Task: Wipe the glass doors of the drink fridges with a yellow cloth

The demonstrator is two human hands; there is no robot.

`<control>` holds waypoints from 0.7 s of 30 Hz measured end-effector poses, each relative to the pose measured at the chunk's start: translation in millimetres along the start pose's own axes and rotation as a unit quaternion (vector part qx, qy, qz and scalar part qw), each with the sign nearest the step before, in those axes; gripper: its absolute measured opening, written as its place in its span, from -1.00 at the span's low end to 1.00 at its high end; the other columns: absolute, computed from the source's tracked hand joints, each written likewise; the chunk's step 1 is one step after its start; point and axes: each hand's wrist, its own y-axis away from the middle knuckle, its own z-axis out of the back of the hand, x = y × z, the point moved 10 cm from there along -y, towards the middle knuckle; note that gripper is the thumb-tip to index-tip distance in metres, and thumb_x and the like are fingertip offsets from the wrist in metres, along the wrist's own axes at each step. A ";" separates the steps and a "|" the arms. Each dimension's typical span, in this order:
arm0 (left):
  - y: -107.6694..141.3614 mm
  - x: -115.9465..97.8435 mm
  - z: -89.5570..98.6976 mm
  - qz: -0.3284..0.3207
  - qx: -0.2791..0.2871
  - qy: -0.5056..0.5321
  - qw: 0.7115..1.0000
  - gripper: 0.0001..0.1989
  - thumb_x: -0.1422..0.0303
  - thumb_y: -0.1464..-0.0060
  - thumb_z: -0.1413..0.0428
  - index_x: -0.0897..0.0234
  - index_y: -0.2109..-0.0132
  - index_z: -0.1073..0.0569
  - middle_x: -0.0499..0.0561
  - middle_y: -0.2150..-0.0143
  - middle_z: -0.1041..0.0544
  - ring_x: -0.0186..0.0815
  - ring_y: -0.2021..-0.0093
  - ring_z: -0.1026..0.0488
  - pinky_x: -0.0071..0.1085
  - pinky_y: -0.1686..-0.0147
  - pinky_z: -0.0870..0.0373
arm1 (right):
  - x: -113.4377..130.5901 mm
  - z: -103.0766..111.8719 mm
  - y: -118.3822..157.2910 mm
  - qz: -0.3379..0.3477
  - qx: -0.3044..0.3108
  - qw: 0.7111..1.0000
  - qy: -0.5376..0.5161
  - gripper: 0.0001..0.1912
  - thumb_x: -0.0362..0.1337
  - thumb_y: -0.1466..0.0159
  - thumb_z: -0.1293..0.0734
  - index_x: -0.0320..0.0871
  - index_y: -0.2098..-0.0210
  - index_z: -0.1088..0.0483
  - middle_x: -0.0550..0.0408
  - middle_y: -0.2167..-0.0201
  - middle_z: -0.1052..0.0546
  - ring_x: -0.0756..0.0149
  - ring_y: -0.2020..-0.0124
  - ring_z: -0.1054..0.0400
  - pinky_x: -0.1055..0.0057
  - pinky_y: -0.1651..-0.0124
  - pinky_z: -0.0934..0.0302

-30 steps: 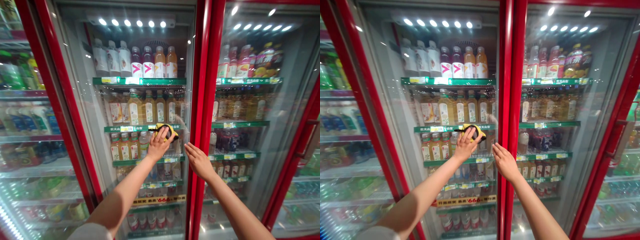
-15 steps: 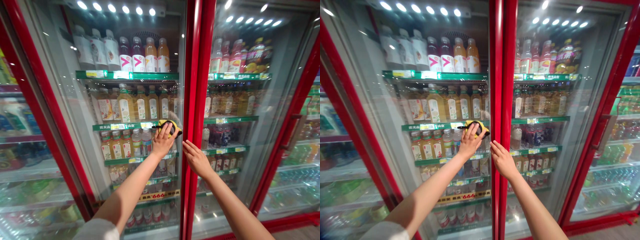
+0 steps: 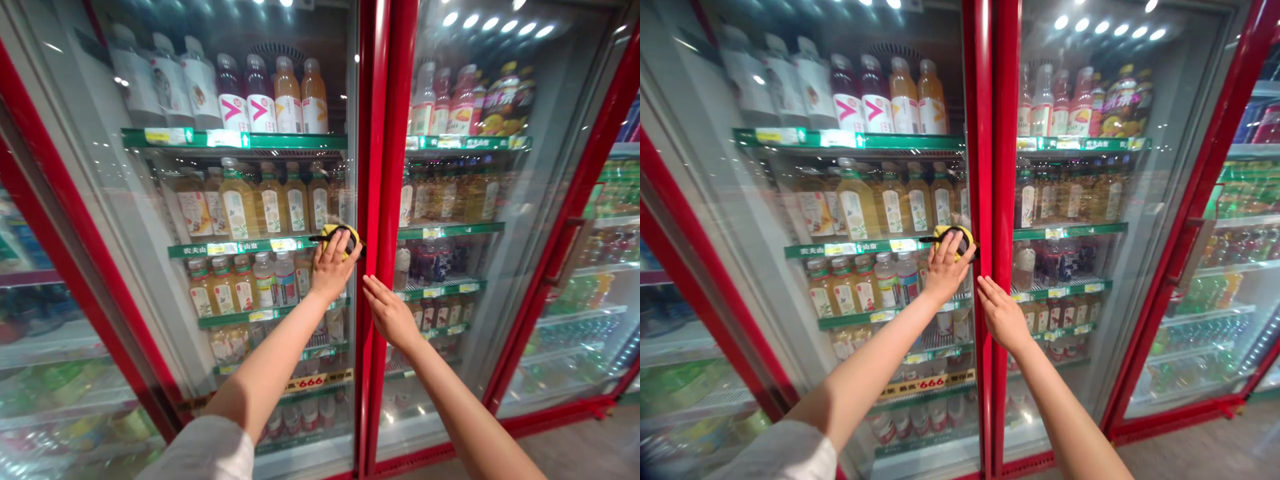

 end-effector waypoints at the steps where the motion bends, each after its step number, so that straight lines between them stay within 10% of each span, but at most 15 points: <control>1: -7.1 1.4 -0.8 0.016 0.002 0.007 1.000 -0.34 0.42 -0.25 -0.14 -0.05 -0.43 -0.24 0.12 -0.51 -0.18 -0.09 -0.52 -0.07 0.09 -0.47 0.08 | -1.2 0.6 -0.1 -0.002 0.003 1.000 -0.005 -0.41 -0.53 -0.37 -0.14 -0.21 -0.36 -0.31 -0.16 -0.40 -0.32 0.12 -0.49 -0.06 0.06 -0.39 -0.29; 4: 0.3 -3.7 -10.4 0.021 0.017 0.029 0.999 -0.32 0.44 -0.24 -0.15 -0.06 -0.43 -0.23 0.11 -0.52 -0.17 -0.08 -0.52 -0.07 0.11 -0.48 0.10 | -3.6 1.7 4.9 -0.017 0.006 1.000 -0.014 -0.34 -0.54 -0.36 -0.13 -0.15 -0.42 -0.21 -0.13 -0.41 -0.30 0.13 -0.50 -0.04 0.04 -0.40 -0.27; 11: 108.7 -39.6 -28.6 -0.131 0.034 0.014 0.991 -0.55 0.46 -0.23 -0.16 -0.10 -0.20 -0.50 -0.02 -0.33 -0.48 -0.33 -0.36 -0.34 -0.20 -0.47 0.04 | 4.4 6.6 27.2 -0.039 -0.002 0.999 -0.006 -0.36 -0.52 -0.38 -0.13 -0.16 -0.43 -0.20 -0.16 -0.39 -0.33 0.09 -0.49 -0.06 0.01 -0.38 -0.29; 17: 77.9 -20.3 -28.0 -0.016 0.035 -0.004 0.999 -0.37 0.45 -0.23 -0.14 -0.07 -0.39 -0.31 0.12 -0.45 -0.31 -0.14 -0.47 -0.18 0.00 -0.46 0.03 | 4.6 9.4 30.0 -0.068 -0.021 0.997 -0.005 -0.35 -0.50 -0.38 -0.15 -0.12 -0.44 -0.18 -0.15 -0.38 -0.34 0.06 -0.48 -0.07 -0.03 -0.36 -0.30; 21: 96.8 -18.6 -28.5 -0.069 0.044 0.002 0.997 -0.35 0.52 -0.17 -0.16 -0.19 -0.32 -0.38 0.01 -0.35 -0.45 -0.26 -0.37 -0.33 -0.17 -0.43 -0.06 | 3.6 12.3 40.8 -0.071 -0.024 0.997 -0.011 -0.34 -0.51 -0.38 -0.14 -0.09 -0.45 -0.18 -0.14 -0.37 -0.36 0.05 -0.47 -0.10 -0.02 -0.33 -0.34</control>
